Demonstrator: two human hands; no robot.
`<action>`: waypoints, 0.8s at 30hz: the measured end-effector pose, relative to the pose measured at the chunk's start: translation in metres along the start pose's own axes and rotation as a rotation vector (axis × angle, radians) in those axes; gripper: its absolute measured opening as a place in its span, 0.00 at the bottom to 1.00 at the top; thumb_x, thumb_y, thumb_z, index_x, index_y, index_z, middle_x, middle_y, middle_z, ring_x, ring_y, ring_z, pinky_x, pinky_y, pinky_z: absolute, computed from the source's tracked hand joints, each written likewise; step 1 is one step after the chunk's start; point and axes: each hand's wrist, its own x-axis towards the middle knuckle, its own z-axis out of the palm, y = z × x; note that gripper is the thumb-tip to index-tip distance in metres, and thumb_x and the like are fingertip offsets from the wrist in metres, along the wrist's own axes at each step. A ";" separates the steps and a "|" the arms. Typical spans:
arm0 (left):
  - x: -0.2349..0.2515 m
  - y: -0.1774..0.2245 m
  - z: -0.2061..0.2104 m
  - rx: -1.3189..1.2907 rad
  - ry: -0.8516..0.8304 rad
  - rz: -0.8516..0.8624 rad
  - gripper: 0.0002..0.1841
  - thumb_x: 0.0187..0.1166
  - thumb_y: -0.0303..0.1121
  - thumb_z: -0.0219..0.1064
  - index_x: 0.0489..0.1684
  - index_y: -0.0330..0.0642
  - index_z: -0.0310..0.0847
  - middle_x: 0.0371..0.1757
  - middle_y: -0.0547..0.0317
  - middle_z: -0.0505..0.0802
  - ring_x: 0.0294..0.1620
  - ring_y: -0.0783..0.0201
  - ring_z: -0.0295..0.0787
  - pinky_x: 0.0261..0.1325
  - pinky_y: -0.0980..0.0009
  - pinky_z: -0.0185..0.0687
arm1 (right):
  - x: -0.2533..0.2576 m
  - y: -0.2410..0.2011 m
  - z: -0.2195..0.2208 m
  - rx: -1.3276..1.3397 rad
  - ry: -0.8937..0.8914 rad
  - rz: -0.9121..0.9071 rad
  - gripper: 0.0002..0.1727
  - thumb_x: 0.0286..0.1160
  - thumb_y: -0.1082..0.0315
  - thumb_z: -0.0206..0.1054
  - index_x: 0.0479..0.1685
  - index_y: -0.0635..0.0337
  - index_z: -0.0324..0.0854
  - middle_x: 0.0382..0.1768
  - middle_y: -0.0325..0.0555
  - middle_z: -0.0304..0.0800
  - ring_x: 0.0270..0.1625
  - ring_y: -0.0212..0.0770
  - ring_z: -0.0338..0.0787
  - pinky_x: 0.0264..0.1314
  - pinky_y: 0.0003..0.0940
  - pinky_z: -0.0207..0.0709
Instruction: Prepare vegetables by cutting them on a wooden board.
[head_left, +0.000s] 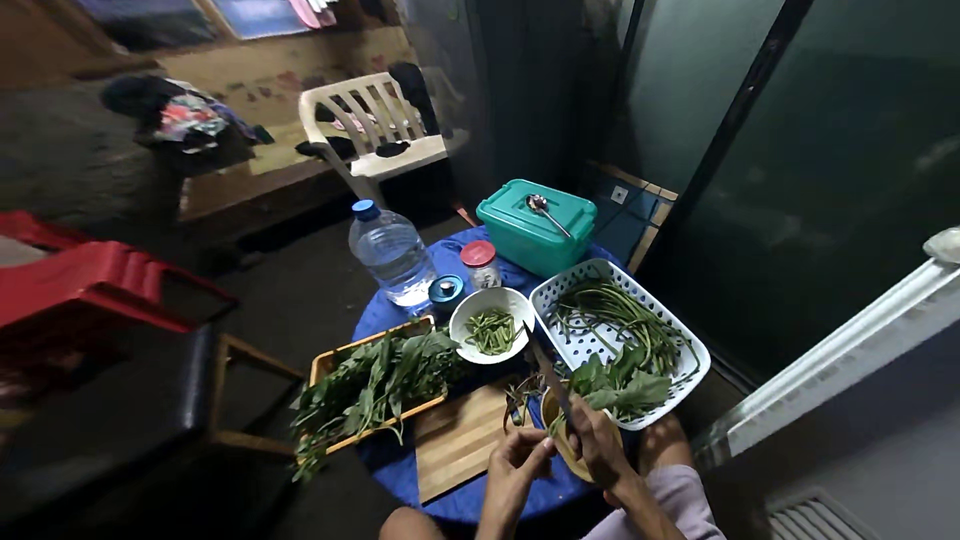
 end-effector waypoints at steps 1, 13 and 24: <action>0.003 -0.006 0.005 -0.004 0.002 0.017 0.07 0.77 0.22 0.69 0.47 0.30 0.86 0.36 0.54 0.95 0.30 0.65 0.92 0.38 0.69 0.92 | 0.002 0.004 0.000 -0.044 0.049 -0.030 0.35 0.89 0.44 0.43 0.47 0.69 0.83 0.20 0.43 0.81 0.20 0.36 0.80 0.27 0.38 0.80; 0.081 -0.052 -0.006 0.502 0.243 0.203 0.11 0.82 0.34 0.68 0.50 0.35 0.90 0.42 0.52 0.96 0.42 0.62 0.95 0.52 0.60 0.91 | 0.047 0.025 -0.043 -0.512 0.310 0.111 0.31 0.92 0.50 0.48 0.52 0.71 0.86 0.28 0.64 0.89 0.34 0.64 0.91 0.39 0.66 0.82; 0.110 -0.023 -0.197 0.824 0.802 0.070 0.15 0.84 0.29 0.64 0.60 0.29 0.86 0.62 0.32 0.89 0.65 0.40 0.87 0.74 0.47 0.78 | 0.047 0.061 -0.061 -0.331 -0.207 0.851 0.43 0.89 0.32 0.32 0.78 0.60 0.71 0.30 0.52 0.84 0.24 0.45 0.82 0.30 0.44 0.79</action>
